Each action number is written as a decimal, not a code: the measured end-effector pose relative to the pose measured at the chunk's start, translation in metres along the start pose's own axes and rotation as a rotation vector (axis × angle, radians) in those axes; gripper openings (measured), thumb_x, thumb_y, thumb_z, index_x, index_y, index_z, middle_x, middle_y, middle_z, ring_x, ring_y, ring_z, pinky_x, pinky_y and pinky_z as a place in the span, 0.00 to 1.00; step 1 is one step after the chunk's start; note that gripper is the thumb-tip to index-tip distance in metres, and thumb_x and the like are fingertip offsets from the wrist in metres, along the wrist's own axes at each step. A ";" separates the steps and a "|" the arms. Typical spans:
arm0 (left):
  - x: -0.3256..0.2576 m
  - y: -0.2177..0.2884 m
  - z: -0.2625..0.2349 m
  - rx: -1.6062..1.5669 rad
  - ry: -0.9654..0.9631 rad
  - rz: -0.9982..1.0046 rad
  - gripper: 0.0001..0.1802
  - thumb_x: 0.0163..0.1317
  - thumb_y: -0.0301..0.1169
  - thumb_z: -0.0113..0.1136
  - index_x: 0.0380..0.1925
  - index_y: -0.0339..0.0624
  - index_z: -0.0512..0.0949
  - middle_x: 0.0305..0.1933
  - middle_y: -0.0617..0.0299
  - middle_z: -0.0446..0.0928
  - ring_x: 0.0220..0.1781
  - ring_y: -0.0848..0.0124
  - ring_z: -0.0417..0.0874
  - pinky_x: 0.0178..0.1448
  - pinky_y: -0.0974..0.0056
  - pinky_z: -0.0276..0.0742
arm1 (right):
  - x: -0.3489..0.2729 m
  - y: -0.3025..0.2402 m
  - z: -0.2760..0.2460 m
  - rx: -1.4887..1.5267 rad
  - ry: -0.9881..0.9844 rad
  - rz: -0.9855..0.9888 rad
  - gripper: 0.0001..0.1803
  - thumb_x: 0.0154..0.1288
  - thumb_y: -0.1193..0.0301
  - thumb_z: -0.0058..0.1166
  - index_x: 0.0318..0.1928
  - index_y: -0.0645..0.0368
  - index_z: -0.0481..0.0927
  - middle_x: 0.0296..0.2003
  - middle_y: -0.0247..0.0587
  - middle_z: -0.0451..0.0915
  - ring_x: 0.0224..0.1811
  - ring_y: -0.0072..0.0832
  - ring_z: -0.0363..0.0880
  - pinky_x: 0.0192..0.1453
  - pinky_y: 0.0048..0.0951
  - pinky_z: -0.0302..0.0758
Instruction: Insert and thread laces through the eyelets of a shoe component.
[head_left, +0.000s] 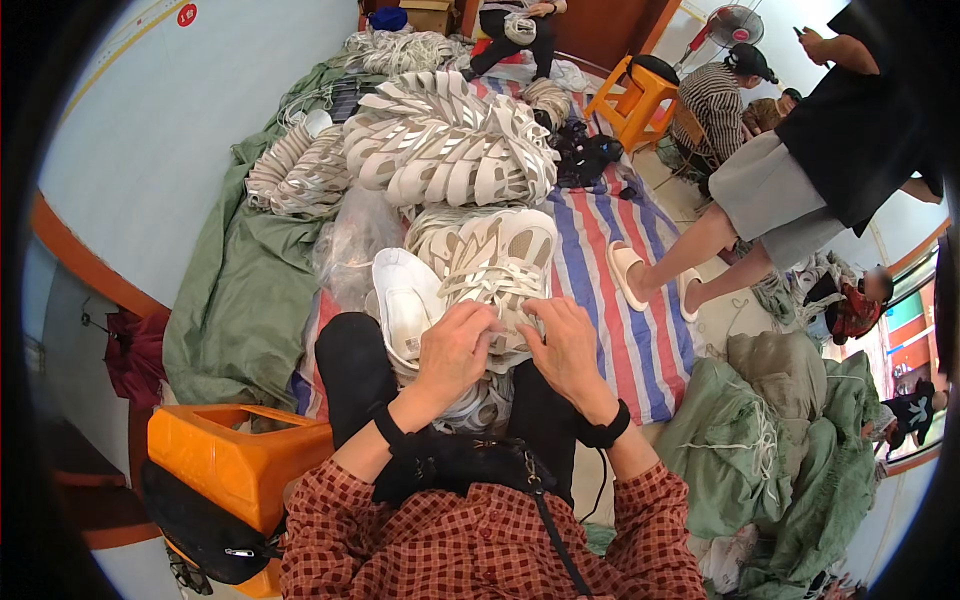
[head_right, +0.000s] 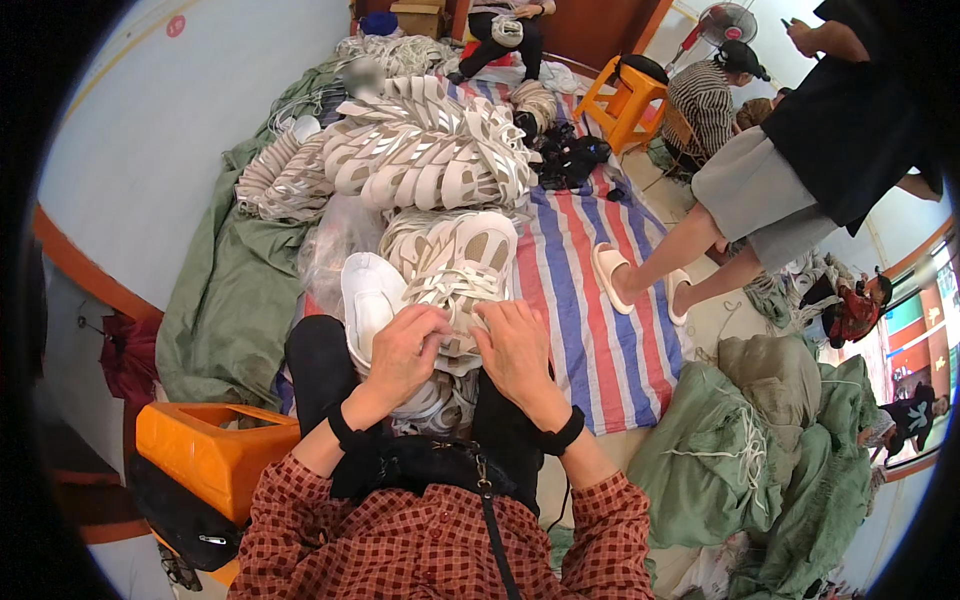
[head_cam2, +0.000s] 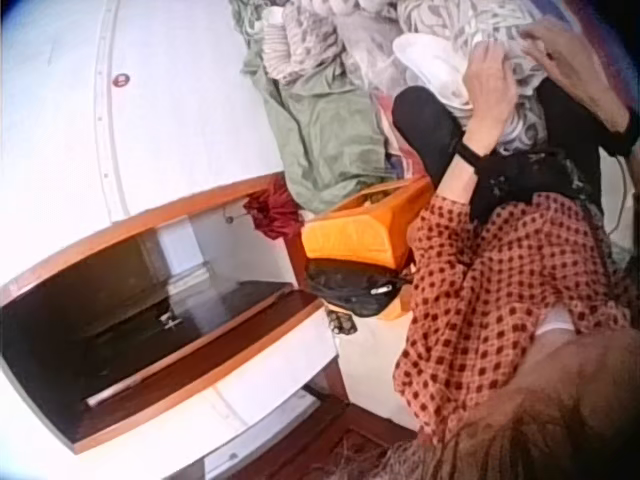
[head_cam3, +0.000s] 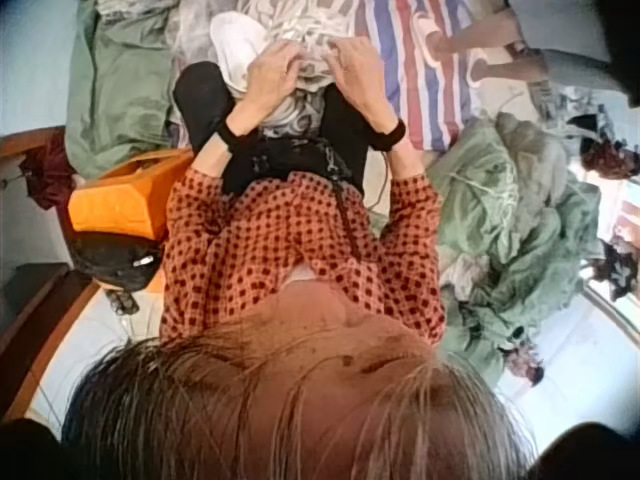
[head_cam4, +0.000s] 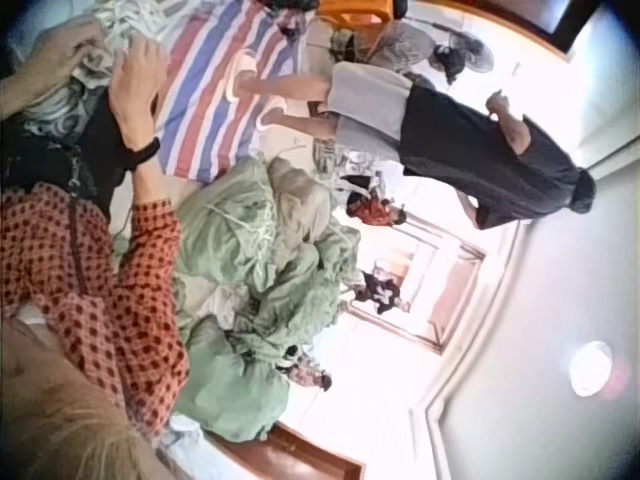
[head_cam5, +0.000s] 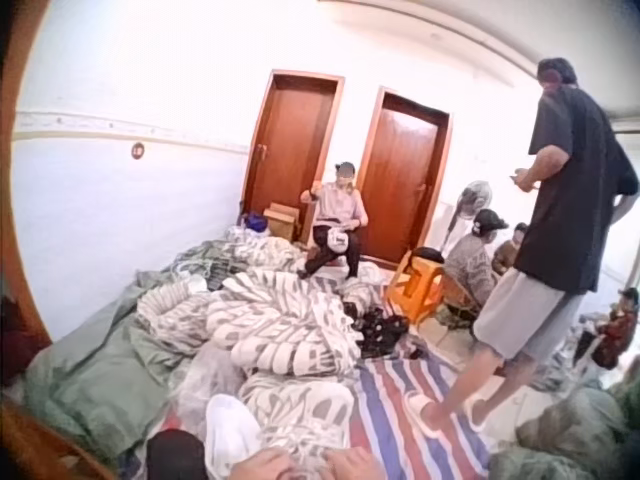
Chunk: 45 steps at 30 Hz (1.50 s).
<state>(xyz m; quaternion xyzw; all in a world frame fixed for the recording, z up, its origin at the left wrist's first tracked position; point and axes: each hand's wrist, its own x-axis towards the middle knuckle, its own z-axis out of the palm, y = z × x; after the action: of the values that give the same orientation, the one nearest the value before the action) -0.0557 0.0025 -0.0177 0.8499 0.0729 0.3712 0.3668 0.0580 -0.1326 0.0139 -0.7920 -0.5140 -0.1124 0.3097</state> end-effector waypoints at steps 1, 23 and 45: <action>0.000 0.000 0.001 0.004 -0.007 -0.008 0.07 0.53 0.20 0.59 0.32 0.42 0.77 0.36 0.60 0.77 0.38 0.57 0.78 0.40 0.59 0.76 | -0.001 0.003 0.005 0.008 -0.005 0.007 0.09 0.58 0.76 0.57 0.41 0.58 0.78 0.33 0.42 0.78 0.39 0.40 0.75 0.43 0.39 0.69; 0.013 -0.004 -0.014 -0.126 -0.039 -0.338 0.05 0.56 0.20 0.61 0.33 0.37 0.79 0.33 0.62 0.76 0.30 0.74 0.76 0.36 0.69 0.73 | 0.056 0.012 0.033 0.030 0.042 -0.129 0.06 0.56 0.75 0.59 0.33 0.56 0.76 0.30 0.37 0.74 0.35 0.34 0.76 0.42 0.35 0.65; 0.051 0.001 0.026 0.364 -0.298 -0.063 0.05 0.54 0.22 0.54 0.32 0.41 0.76 0.32 0.53 0.76 0.37 0.52 0.80 0.40 0.51 0.76 | 0.024 0.038 -0.004 1.044 0.255 0.428 0.10 0.63 0.76 0.59 0.44 0.63 0.75 0.31 0.36 0.79 0.30 0.22 0.80 0.34 0.24 0.75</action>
<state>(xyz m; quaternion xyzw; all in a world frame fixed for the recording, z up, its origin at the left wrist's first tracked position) -0.0013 0.0075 0.0003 0.9447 0.1103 0.2106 0.2258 0.1031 -0.1277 0.0146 -0.6007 -0.2884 0.1267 0.7348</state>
